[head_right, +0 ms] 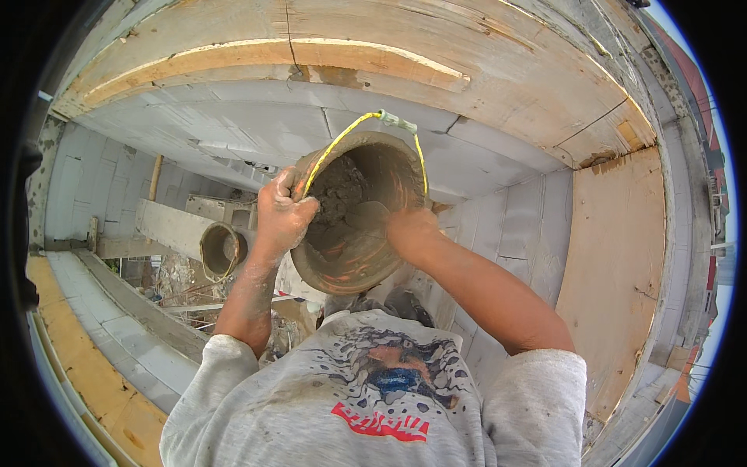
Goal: The person scoops wet cement from a bucket with a trowel and spreads it along a wooden formwork edge on a rooftop. They repeatedly pour and smooth the cement to fill gaps and level the surface.
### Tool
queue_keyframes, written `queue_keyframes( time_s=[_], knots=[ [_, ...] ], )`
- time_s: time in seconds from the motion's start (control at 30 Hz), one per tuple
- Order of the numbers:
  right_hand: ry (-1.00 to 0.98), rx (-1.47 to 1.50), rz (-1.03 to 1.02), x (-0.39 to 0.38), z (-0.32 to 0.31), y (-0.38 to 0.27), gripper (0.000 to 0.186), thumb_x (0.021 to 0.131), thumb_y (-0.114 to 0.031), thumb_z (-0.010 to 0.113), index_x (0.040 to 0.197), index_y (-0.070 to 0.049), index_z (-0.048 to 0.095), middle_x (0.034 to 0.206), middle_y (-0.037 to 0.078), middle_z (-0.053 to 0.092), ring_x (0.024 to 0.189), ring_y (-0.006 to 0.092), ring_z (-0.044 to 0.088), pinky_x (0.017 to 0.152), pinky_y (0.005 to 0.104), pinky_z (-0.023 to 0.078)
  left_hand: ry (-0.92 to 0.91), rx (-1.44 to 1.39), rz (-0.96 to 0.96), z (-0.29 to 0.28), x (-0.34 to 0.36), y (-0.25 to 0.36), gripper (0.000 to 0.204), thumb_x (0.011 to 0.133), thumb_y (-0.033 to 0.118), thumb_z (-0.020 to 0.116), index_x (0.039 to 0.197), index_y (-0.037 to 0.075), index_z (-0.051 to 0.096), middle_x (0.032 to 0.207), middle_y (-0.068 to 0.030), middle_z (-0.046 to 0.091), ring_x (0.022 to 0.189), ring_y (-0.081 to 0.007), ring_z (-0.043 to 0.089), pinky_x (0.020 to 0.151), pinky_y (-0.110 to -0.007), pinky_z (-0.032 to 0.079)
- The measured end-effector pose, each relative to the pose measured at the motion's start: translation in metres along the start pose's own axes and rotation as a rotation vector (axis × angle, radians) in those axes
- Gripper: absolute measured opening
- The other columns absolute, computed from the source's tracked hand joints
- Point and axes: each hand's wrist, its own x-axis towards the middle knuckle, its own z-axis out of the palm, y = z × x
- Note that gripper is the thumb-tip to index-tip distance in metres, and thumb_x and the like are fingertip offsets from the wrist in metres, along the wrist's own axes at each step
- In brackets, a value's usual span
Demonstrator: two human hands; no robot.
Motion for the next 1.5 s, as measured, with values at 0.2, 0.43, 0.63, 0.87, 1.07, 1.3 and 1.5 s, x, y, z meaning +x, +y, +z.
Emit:
queue_keyframes(
  time_s=[0.2,0.43,0.63,0.87,1.07,1.3,1.5],
  knots=[
    [-0.182,0.699,-0.113,-0.024,0.03,-0.017,0.043,0.072,-0.021,0.068,0.106,0.005,0.067,0.098,0.026,0.069,0.091,0.0397,0.068,0.079,0.0423,0.054,-0.05,-0.074,0.04,0.001,-0.004,0.02,0.019,0.073,0.001,0.062,0.076,0.002,0.043,0.07,0.003,0.039,0.066,-0.006,0.036,0.054,-0.025,0.034],
    [-0.226,0.936,-0.198,-0.037,0.017,-0.032,0.04,0.07,-0.023,0.069,0.102,0.001,0.067,0.089,0.022,0.069,0.078,0.0352,0.065,0.072,0.0411,0.051,0.128,-0.092,-0.147,-0.015,0.001,0.029,0.017,0.075,0.0,0.062,0.078,0.004,0.046,0.077,0.0032,0.045,0.071,-0.0049,0.04,0.059,-0.023,0.037],
    [-0.207,1.034,-0.3,-0.046,-0.007,0.004,0.033,0.069,-0.016,0.068,0.099,-0.003,0.063,0.069,0.006,0.061,0.058,0.0166,0.057,0.055,0.0333,0.048,0.31,-0.262,-0.172,-0.022,-0.002,0.007,0.017,0.078,0.002,0.067,0.083,0.004,0.051,0.079,0.001,0.053,0.069,-0.0066,0.046,0.06,-0.024,0.041],
    [-0.163,1.09,-0.179,-0.101,-0.04,0.094,0.036,0.067,-0.017,0.071,0.101,-0.006,0.064,0.071,0.003,0.062,0.055,0.0143,0.056,0.05,0.0306,0.046,0.37,-0.391,-0.407,-0.013,-0.009,-0.044,0.013,0.081,0.0,0.064,0.087,0.003,0.052,0.072,-0.004,0.058,0.041,-0.0092,0.05,0.036,-0.025,0.044],
    [0.281,1.125,0.157,-0.252,-0.115,0.176,0.028,0.066,-0.017,0.069,0.091,-0.006,0.061,0.066,0.001,0.056,0.051,0.0132,0.052,0.046,0.0281,0.042,0.341,-0.314,-0.463,0.012,-0.022,-0.119,0.014,0.078,-0.003,0.058,0.09,0.003,0.054,0.066,-0.0028,0.055,0.037,-0.0113,0.046,0.033,-0.027,0.04],
    [1.065,0.419,0.59,-0.294,-0.173,0.257,0.038,0.07,-0.016,0.07,0.103,0.0,0.06,0.07,0.01,0.058,0.058,0.0183,0.057,0.056,0.0332,0.048,0.283,-0.241,-0.566,0.015,-0.033,-0.154,0.018,0.075,-0.006,0.054,0.092,-0.001,0.057,0.076,-0.0062,0.06,0.055,-0.0142,0.056,0.052,-0.029,0.047],
    [1.138,-0.133,0.773,-0.235,-0.137,0.285,0.036,0.074,-0.018,0.072,0.106,-0.004,0.064,0.093,0.018,0.068,0.086,0.0355,0.067,0.076,0.0447,0.054,0.325,-0.267,-0.548,0.01,-0.036,-0.139,0.016,0.078,-0.003,0.052,0.094,0.0,0.052,0.064,-0.0063,0.054,0.035,-0.0164,0.049,0.031,-0.031,0.045]
  ],
)
